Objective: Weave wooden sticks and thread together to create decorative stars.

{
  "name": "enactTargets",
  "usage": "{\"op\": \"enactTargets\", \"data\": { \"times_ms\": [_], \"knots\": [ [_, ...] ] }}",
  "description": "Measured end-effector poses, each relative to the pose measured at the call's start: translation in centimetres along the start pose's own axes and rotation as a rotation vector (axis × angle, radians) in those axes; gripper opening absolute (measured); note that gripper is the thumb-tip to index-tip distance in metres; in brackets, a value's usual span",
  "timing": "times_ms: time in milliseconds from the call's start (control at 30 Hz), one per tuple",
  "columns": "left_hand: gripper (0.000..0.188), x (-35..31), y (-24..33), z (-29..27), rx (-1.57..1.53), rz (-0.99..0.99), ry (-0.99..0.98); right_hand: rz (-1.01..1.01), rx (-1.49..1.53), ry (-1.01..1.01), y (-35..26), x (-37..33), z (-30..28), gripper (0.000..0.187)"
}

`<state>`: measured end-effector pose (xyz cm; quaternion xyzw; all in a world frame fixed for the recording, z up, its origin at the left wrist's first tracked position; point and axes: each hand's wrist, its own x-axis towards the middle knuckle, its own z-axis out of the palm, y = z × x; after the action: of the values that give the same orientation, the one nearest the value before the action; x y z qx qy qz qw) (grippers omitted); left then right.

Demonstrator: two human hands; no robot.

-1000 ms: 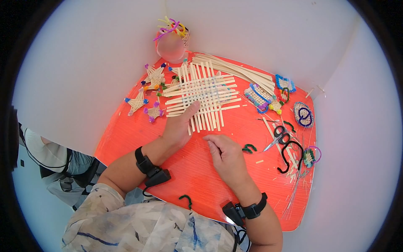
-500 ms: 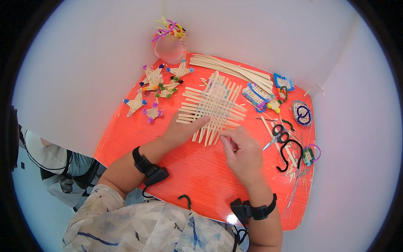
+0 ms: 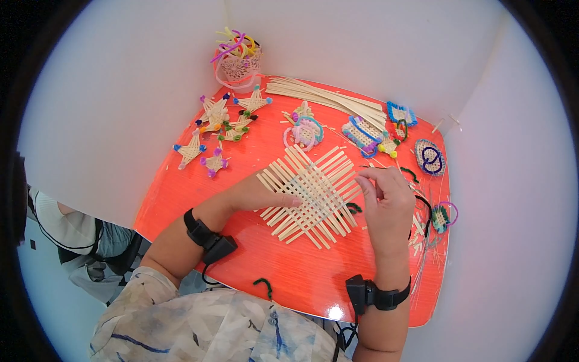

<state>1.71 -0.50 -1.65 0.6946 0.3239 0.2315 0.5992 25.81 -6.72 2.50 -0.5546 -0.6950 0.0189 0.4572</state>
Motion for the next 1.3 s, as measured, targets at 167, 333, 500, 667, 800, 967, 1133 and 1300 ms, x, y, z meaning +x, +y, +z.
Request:
{"op": "enactTargets", "data": {
  "times_ms": [167,333,500,667,800,967,1133,1300],
  "knots": [
    [0.068,0.0,-0.5,-0.2,-0.033,0.025,-0.035,0.064,0.111,0.075,0.9,0.0,-0.2,0.010],
    [0.063,-0.2,0.2,0.0,-0.067,0.003,-0.133,0.082,0.125,0.057,0.9,0.0,-0.3,0.010],
    [0.061,-0.3,0.4,0.0,-0.087,0.024,-0.135,0.083,0.135,0.051,1.2,0.1,-0.3,0.010],
    [0.059,-0.5,0.7,0.1,-0.082,0.015,-0.160,0.143,0.225,0.018,1.6,0.0,0.0,0.009],
    [0.056,-0.6,0.9,-0.2,-0.033,0.011,-0.181,0.204,0.328,0.007,1.9,0.1,0.1,0.008],
    [0.052,-0.7,0.9,0.0,-0.051,0.057,-0.169,0.408,0.574,-0.175,3.0,0.0,-0.2,0.006],
    [0.049,-0.5,0.5,1.0,-0.483,0.095,-0.068,0.483,0.711,-0.172,2.7,-0.8,2.5,0.012],
    [0.039,0.3,1.0,2.7,-1.035,0.197,0.058,0.464,0.797,-0.091,2.0,-3.5,5.8,0.019]
  ]
}}
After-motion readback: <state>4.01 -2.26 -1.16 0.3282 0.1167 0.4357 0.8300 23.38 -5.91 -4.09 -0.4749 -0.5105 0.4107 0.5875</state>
